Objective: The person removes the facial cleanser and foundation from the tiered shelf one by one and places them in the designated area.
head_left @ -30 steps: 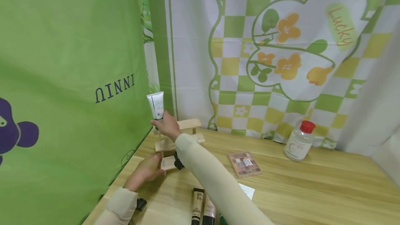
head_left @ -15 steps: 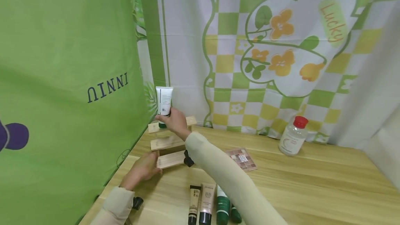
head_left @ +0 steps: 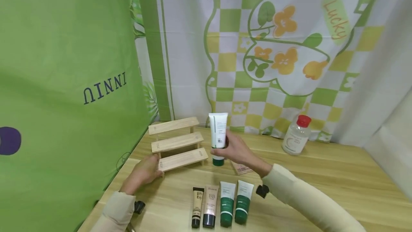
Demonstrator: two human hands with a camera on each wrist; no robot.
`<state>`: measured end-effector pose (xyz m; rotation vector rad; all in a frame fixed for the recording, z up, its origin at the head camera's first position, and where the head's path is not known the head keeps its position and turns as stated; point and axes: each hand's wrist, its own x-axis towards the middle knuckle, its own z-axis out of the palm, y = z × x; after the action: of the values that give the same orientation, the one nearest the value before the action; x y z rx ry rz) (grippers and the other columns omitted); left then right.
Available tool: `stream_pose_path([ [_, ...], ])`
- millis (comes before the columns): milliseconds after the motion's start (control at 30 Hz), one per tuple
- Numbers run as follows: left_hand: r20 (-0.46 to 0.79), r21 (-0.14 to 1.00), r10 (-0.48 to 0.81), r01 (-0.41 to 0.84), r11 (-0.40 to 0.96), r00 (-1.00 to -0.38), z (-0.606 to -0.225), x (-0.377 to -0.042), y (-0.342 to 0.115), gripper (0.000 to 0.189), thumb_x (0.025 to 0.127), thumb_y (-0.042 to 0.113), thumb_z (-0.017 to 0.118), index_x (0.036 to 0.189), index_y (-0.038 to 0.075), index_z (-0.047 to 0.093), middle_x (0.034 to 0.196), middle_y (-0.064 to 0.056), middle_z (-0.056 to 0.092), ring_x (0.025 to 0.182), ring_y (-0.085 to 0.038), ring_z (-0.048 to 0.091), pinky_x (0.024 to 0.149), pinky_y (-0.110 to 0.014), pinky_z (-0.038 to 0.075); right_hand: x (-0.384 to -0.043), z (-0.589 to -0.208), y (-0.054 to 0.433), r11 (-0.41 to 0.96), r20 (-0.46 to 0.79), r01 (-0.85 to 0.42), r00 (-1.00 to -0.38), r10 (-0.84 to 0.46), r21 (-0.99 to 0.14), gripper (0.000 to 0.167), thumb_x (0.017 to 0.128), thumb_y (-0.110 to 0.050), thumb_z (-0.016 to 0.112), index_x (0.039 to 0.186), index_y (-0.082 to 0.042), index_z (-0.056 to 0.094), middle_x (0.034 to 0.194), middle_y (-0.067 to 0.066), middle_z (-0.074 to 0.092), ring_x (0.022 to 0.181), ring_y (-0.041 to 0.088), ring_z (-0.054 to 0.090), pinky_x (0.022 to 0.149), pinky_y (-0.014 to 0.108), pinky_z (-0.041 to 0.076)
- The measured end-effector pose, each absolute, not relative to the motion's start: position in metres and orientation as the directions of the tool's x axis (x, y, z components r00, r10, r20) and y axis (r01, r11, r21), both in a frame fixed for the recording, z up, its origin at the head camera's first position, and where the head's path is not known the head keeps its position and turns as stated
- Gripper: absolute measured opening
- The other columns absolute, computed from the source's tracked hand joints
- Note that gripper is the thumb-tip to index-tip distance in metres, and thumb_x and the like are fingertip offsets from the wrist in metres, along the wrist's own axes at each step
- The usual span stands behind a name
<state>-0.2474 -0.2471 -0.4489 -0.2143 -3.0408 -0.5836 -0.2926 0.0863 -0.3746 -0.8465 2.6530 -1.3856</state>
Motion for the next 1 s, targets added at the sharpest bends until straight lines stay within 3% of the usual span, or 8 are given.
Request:
stream_pose_path([
  [133,0.048,0.372,0.107,0.117,0.921,-0.993,-0.448,-0.246,-0.25,0.048,0.074,0.014,0.083,0.11,-0.006,0.059,0.091,-0.014,0.063,0.077,-0.025,0.06,0.07,-0.045,0.055,-0.268,-0.386,0.134,0.47,0.147,-0.367,-0.886,-0.44,-0.803,0.065,0.08,-0.025,0.081,0.127,0.0,0.044,0.092,0.012,0.063,0.073,0.019,0.063,0.054,0.034,0.056],
  [333,0.058,0.378,0.111,0.125,0.917,-0.992,-0.449,-0.244,-0.25,0.045,0.074,0.012,0.083,0.108,-0.006,0.059,0.09,-0.012,0.061,0.075,-0.023,0.057,0.068,-0.043,0.054,-0.239,-0.403,0.177,0.55,-0.011,-0.194,-0.938,-0.347,-0.812,0.054,0.081,-0.029,0.08,0.112,0.004,0.051,0.077,0.01,0.062,0.056,0.019,0.061,0.048,0.042,0.056],
  [600,0.071,0.364,0.128,0.145,0.92,-0.989,-0.45,-0.244,-0.245,0.045,0.074,0.013,0.083,0.107,-0.007,0.059,0.091,-0.013,0.061,0.076,-0.025,0.059,0.071,-0.046,0.055,-0.204,-0.435,0.211,0.63,-0.219,-0.012,-0.932,-0.288,-0.777,0.046,0.077,-0.033,0.082,0.093,0.001,0.055,0.067,0.009,0.063,0.046,0.015,0.06,0.045,0.035,0.055],
  [833,0.057,0.358,0.14,0.151,0.921,-0.989,-0.446,-0.246,-0.244,0.046,0.074,0.015,0.082,0.107,-0.006,0.059,0.088,-0.012,0.06,0.073,-0.023,0.056,0.067,-0.042,0.054,-0.184,-0.456,0.209,0.673,-0.226,0.056,-0.959,-0.168,-0.738,0.065,0.069,-0.035,0.087,0.101,0.005,0.046,0.062,0.011,0.061,0.037,0.016,0.058,0.037,0.033,0.051],
  [1000,0.042,0.365,0.142,0.147,0.919,-0.989,-0.446,-0.247,-0.243,0.046,0.075,0.015,0.082,0.109,-0.007,0.059,0.087,-0.012,0.061,0.071,-0.022,0.055,0.064,-0.039,0.053,-0.18,-0.461,0.204,0.676,-0.206,0.057,-0.968,-0.141,-0.734,0.063,0.071,-0.029,0.086,0.104,0.004,0.045,0.06,0.01,0.06,0.036,0.016,0.057,0.036,0.033,0.05],
])
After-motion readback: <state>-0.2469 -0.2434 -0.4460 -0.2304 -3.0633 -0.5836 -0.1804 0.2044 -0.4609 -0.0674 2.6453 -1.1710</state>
